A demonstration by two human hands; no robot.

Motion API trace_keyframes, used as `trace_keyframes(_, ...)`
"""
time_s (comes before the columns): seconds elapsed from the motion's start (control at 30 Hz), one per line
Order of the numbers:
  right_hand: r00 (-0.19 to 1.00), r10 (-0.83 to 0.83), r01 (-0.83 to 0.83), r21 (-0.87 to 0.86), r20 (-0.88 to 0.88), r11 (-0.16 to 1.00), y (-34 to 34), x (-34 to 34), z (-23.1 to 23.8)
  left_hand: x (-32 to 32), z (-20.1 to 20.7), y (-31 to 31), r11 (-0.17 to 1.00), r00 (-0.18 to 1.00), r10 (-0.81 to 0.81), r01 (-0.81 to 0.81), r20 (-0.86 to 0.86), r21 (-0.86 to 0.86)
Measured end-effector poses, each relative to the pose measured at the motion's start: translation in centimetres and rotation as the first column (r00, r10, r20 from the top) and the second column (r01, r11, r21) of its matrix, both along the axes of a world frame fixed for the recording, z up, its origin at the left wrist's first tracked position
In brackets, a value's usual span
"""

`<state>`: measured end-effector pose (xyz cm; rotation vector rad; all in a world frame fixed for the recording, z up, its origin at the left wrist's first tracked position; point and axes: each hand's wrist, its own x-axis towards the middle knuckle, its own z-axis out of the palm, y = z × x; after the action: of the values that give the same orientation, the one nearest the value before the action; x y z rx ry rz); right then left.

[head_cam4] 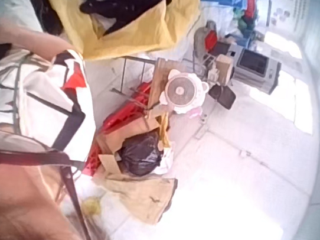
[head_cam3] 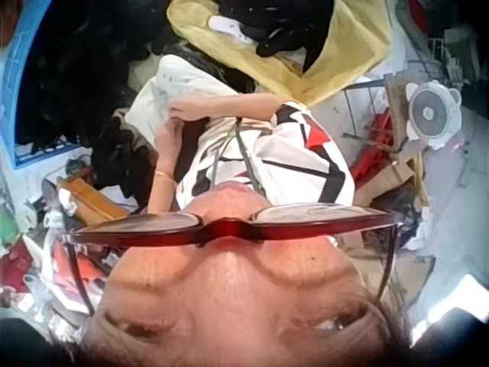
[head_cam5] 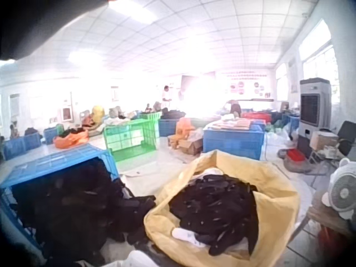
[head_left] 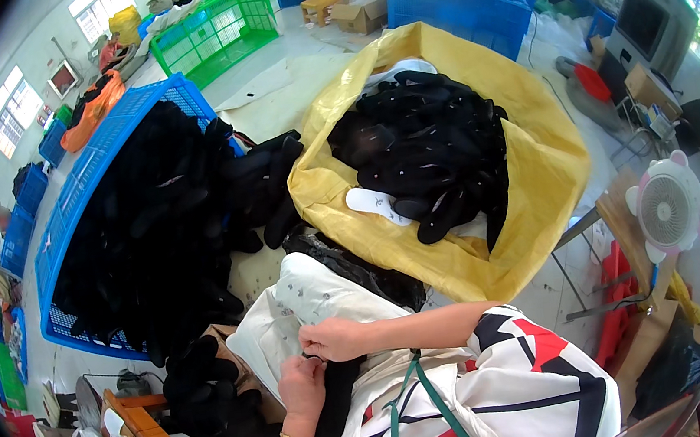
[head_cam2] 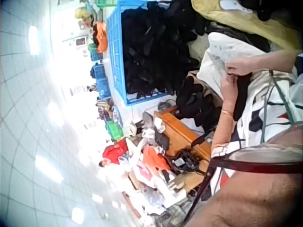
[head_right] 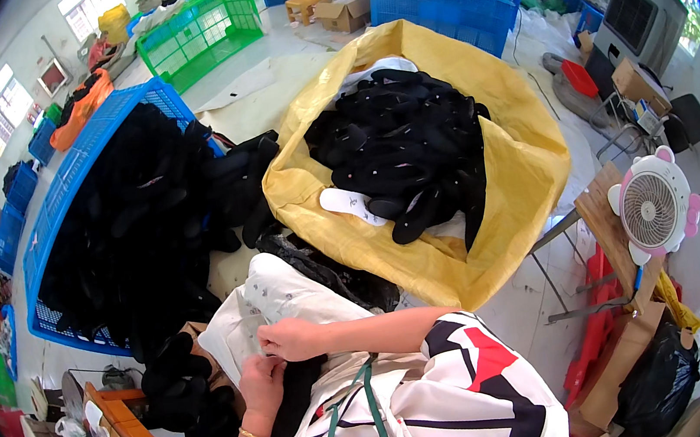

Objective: The person is sewing a small black fabric piece onto the heel of a black shoe using a needle and thread. They repeatedly pick up shoes from a nearby pile, perform the stitching, and place the finished shoe into a yellow bag.

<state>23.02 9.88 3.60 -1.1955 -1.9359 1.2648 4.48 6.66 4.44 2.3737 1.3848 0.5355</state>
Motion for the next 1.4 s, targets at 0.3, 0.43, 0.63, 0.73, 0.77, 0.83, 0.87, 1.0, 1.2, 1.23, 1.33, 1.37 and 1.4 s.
trace_keyframes(0.3,0.964,-0.082,0.104,0.073,-0.252,0.992,0.5,1.2,6.8,0.7,-0.6,-0.2,0.993,0.991,-0.100,0.094,0.085,0.075)
trace_keyframes(0.43,0.947,-0.172,0.217,0.144,-0.272,0.966,2.4,3.0,6.6,-0.1,-1.8,0.2,0.998,0.989,-0.059,0.058,0.134,0.013)
trace_keyframes(0.63,0.789,-0.121,-0.006,0.204,0.603,0.979,-2.2,6.4,3.4,-1.8,-4.3,0.5,0.966,0.924,0.157,-0.070,0.348,-0.249)
trace_keyframes(0.73,0.713,0.157,-0.130,-0.092,0.684,0.987,-5.7,6.9,2.6,-2.1,-4.4,0.3,0.923,0.886,0.254,-0.103,0.387,-0.370)
trace_keyframes(0.77,0.687,0.226,-0.149,-0.171,0.691,0.974,-6.1,7.1,2.4,-2.0,-4.7,0.4,0.905,0.872,0.286,-0.109,0.398,-0.412)
trace_keyframes(0.83,0.742,0.207,-0.153,-0.139,0.638,0.978,-7.0,7.3,0.4,-2.2,-5.1,0.4,0.865,0.837,0.347,-0.110,0.423,-0.490)
trace_keyframes(0.87,0.770,0.189,-0.145,-0.121,0.609,0.982,-7.1,7.5,-0.1,-2.3,-5.2,0.4,0.845,0.819,0.372,-0.103,0.437,-0.525)
trace_keyframes(1.0,0.874,0.208,-0.066,-0.318,0.440,0.946,-6.4,9.5,0.3,-2.3,-6.1,0.4,0.788,0.750,0.441,-0.062,0.493,-0.612)
trace_keyframes(1.2,0.769,-0.113,0.141,0.005,0.630,0.990,-6.4,10.3,1.2,-2.0,-6.6,0.1,0.712,0.648,0.547,-0.027,0.530,-0.702)
trace_keyframes(1.23,0.699,-0.110,0.141,0.014,0.707,0.990,-6.4,10.5,1.3,-1.8,-6.3,-0.1,0.694,0.618,0.569,-0.007,0.543,-0.720)
trace_keyframes(1.33,0.573,0.002,0.143,-0.103,0.819,0.984,-7.4,11.0,0.9,-1.6,-6.0,0.2,0.677,0.616,0.571,0.020,0.542,-0.736)
trace_keyframes(1.37,0.541,0.055,0.151,-0.161,0.839,0.975,-7.8,10.8,1.0,-1.7,-5.7,0.1,0.671,0.608,0.581,0.018,0.541,-0.741)
trace_keyframes(1.4,0.545,0.073,0.196,-0.211,0.836,0.958,-8.3,10.9,0.9,-1.7,-5.6,0.1,0.666,0.598,0.592,0.016,0.541,-0.746)
